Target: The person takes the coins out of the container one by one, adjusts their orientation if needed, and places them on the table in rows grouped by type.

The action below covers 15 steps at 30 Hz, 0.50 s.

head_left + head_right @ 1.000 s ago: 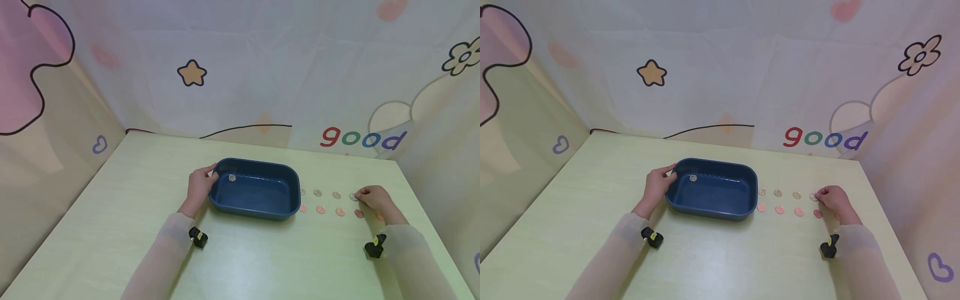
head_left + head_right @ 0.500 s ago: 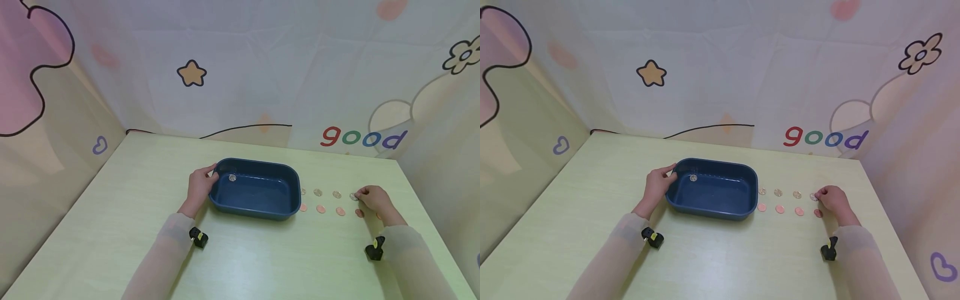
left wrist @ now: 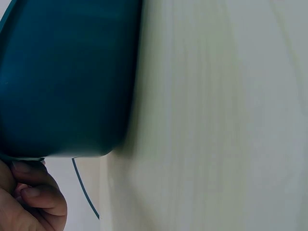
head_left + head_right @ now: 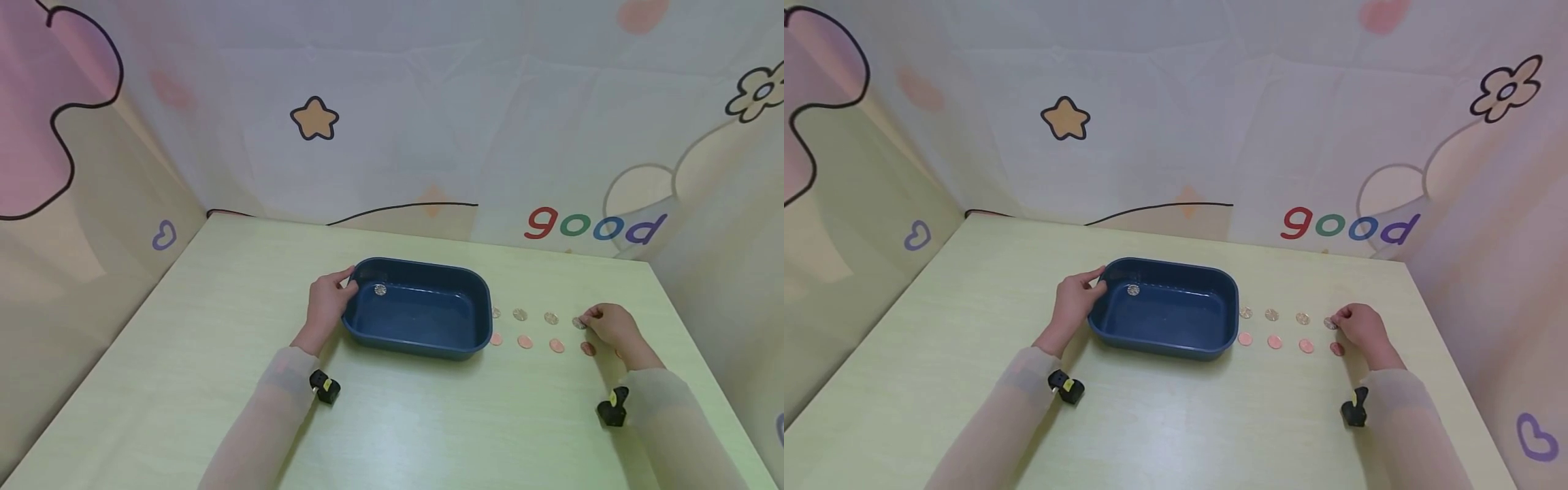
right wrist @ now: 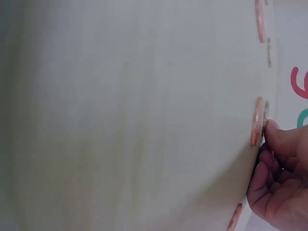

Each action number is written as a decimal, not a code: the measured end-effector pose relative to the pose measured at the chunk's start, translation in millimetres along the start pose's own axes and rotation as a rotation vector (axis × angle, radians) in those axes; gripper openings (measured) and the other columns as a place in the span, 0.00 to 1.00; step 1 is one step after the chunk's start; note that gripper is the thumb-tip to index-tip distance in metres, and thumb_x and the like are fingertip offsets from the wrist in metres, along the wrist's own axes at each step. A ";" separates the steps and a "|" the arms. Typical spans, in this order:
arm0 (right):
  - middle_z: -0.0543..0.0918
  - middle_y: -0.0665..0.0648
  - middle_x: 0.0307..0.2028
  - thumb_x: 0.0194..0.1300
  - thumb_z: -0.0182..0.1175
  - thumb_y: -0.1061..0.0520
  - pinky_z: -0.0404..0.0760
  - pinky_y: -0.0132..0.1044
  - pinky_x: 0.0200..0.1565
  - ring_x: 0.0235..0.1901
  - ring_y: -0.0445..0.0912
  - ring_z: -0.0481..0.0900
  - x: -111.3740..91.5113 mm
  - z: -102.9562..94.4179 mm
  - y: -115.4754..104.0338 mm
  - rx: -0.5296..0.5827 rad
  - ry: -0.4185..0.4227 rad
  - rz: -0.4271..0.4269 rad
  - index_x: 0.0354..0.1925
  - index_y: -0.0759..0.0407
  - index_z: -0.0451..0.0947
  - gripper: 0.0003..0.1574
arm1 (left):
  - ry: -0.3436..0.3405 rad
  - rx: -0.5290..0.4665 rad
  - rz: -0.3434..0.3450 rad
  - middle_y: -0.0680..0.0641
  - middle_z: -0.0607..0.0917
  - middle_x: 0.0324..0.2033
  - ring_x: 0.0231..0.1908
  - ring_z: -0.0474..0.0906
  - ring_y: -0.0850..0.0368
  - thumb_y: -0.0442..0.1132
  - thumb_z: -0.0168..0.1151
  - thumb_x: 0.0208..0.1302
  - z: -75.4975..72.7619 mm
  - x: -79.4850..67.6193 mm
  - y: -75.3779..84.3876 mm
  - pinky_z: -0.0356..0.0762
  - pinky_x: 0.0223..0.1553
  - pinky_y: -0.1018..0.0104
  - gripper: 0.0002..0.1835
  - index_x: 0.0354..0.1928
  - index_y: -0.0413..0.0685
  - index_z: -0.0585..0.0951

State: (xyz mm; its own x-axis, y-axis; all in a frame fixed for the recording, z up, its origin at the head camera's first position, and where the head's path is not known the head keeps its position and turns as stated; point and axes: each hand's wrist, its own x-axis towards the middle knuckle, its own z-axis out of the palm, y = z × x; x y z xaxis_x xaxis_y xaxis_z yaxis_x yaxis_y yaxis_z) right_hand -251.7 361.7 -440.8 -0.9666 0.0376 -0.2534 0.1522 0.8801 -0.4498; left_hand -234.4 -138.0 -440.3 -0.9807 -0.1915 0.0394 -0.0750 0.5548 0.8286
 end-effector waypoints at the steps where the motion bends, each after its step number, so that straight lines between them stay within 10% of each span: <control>1: 0.78 0.73 0.41 0.76 0.52 0.60 0.71 0.40 0.40 0.40 0.58 0.73 0.0 -0.5 0.6 0.024 -0.010 0.004 0.45 0.78 0.74 0.17 | 0.000 0.003 0.001 0.56 0.63 0.13 0.16 0.59 0.62 0.36 0.59 0.65 0.3 0.1 -0.3 0.55 0.20 0.72 0.24 0.64 0.46 0.81; 15: 0.78 0.54 0.36 0.80 0.47 0.54 0.75 0.31 0.38 0.37 0.44 0.73 0.5 -20.4 0.6 0.221 -0.130 0.050 0.56 0.78 0.69 0.25 | -0.010 0.019 0.006 0.56 0.63 0.13 0.16 0.59 0.62 0.36 0.59 0.65 0.0 0.6 0.6 0.55 0.20 0.72 0.24 0.64 0.46 0.81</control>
State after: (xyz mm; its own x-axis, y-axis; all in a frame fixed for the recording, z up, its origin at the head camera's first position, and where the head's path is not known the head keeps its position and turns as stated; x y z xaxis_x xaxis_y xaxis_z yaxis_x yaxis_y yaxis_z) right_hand -256.3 371.9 -423.8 -0.9242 0.0047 -0.3819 0.2543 0.7535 -0.6063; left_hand -235.0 -137.7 -439.8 -0.9829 -0.1800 0.0390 -0.0721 0.5710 0.8178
